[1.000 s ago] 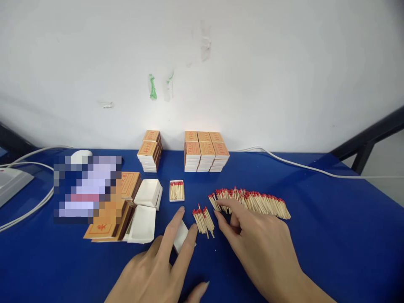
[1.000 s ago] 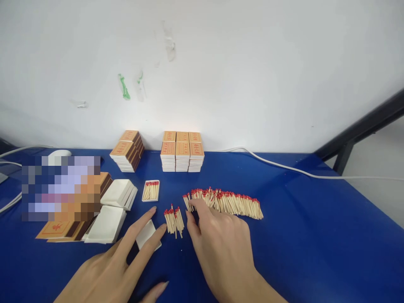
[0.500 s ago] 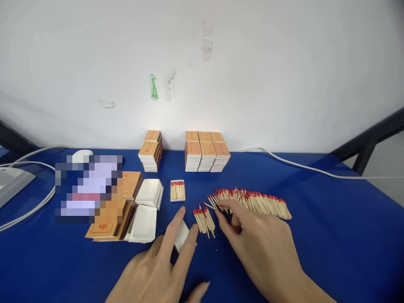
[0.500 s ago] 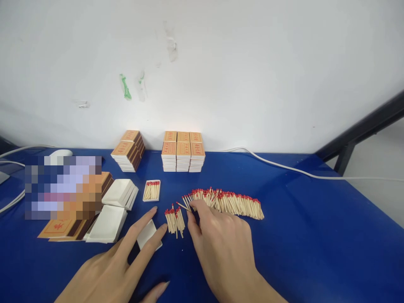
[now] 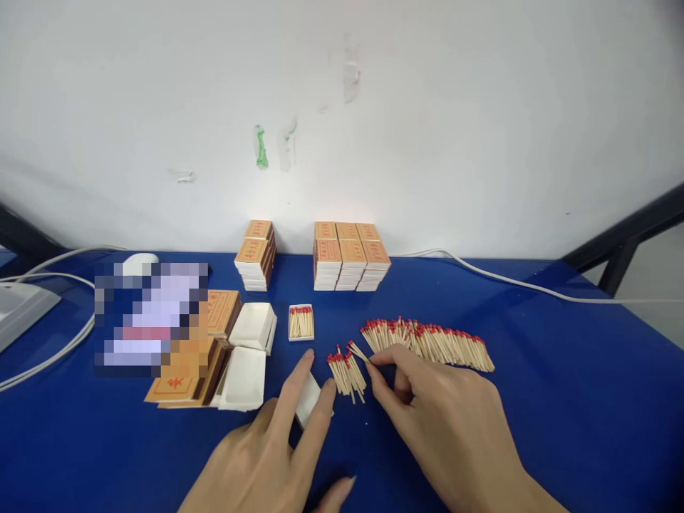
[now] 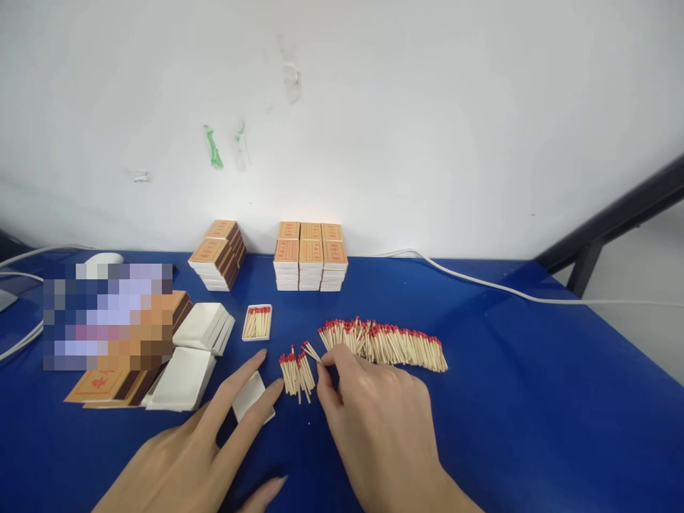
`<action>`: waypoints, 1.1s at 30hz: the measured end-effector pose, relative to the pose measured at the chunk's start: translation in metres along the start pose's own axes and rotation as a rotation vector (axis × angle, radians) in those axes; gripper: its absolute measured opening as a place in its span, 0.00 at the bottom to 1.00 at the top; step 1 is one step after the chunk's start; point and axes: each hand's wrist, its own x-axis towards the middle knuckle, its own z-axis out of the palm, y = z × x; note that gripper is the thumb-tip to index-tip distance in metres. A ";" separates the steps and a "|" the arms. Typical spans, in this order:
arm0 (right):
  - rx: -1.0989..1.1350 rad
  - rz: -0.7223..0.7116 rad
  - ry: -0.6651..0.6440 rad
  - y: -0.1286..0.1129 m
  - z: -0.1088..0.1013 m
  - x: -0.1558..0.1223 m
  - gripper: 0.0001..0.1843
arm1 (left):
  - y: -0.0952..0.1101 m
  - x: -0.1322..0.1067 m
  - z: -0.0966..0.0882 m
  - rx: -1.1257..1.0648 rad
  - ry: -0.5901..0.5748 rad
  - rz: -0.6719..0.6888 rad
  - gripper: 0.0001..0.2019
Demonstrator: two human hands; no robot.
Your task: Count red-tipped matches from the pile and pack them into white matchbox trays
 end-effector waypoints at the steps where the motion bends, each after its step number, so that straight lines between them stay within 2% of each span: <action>1: 0.006 -0.004 -0.007 0.000 -0.001 0.000 0.18 | 0.000 0.000 0.000 0.003 -0.001 -0.002 0.30; 8: 0.084 0.007 -0.017 -0.005 -0.006 0.000 0.14 | 0.000 0.000 -0.002 -0.007 -0.002 -0.009 0.30; 11: 0.015 -0.014 0.029 -0.002 -0.004 0.000 0.17 | 0.000 0.002 -0.002 -0.008 -0.010 -0.006 0.29; 19: -0.142 -0.042 0.027 0.002 0.004 -0.003 0.20 | -0.001 0.002 -0.001 -0.004 0.004 -0.001 0.29; 33: -0.178 -0.015 0.025 0.003 0.008 -0.004 0.19 | 0.000 0.001 -0.001 -0.011 0.004 0.005 0.30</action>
